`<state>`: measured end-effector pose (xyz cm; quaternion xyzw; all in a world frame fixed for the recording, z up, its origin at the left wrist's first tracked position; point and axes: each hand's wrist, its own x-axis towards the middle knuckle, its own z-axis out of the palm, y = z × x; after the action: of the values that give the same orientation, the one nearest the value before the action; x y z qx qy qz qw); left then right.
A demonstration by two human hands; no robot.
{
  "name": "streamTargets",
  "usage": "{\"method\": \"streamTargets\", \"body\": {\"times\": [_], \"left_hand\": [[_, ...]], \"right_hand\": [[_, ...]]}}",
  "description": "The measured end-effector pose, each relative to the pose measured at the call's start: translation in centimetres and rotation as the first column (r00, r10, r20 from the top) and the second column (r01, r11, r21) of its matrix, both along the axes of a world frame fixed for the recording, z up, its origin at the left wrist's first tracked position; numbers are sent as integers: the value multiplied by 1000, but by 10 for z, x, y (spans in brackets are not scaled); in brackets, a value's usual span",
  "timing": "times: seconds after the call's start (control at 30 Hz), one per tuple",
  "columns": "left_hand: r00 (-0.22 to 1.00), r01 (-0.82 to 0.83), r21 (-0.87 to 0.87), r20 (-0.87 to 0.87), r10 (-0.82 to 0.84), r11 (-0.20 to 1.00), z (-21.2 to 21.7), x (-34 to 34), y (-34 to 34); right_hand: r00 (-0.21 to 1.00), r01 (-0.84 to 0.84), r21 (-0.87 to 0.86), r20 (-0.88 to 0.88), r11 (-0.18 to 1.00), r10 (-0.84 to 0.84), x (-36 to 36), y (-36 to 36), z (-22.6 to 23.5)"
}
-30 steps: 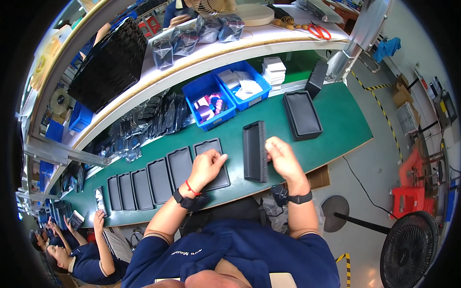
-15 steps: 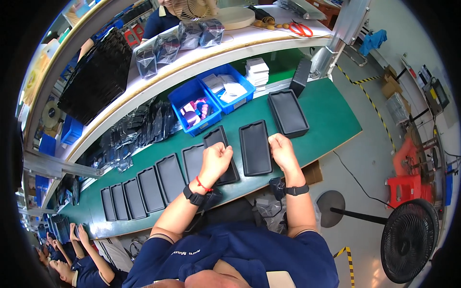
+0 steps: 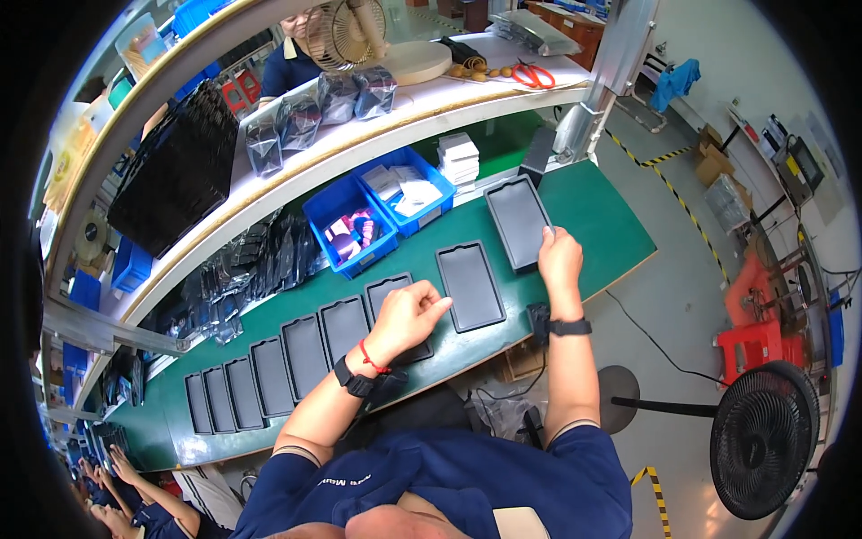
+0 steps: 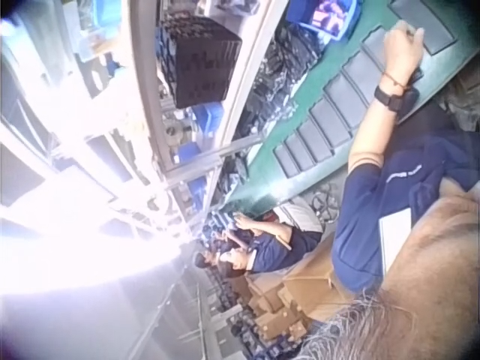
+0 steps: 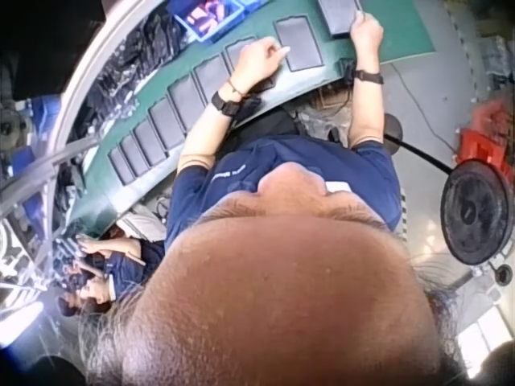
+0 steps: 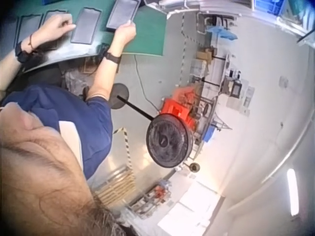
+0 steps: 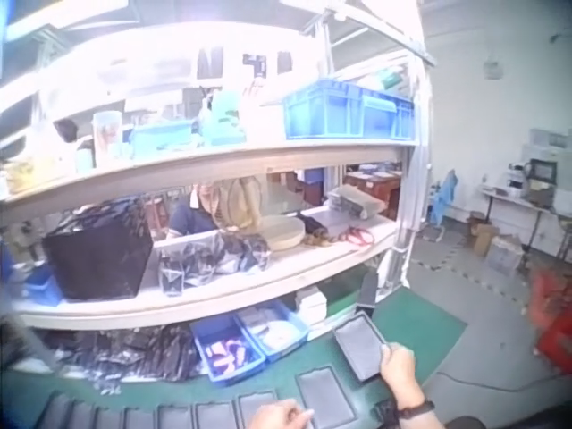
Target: The recorder is assembling electronic parts into black plastic housings, placing them into anti-static bags, and organizing them at a production workstation.
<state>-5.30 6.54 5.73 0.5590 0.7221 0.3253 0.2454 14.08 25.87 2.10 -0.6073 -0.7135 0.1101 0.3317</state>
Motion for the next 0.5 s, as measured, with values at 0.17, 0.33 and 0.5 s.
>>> {"method": "streamTargets", "body": {"times": [0.17,0.33,0.5], "left_hand": [[865,85,41,493,-94,996,-28,21,65],[692,40,-39,722,0,998,-36,41,97],[646,10,-81,761,55,997,-32,51,108]], "right_hand": [[961,-271,430,177,861,214,-25,-59,12],[786,-553,125,-248,824,566,-7,-60,13],[668,-442,-58,-687,895,285,-2,-38,-2]]}}
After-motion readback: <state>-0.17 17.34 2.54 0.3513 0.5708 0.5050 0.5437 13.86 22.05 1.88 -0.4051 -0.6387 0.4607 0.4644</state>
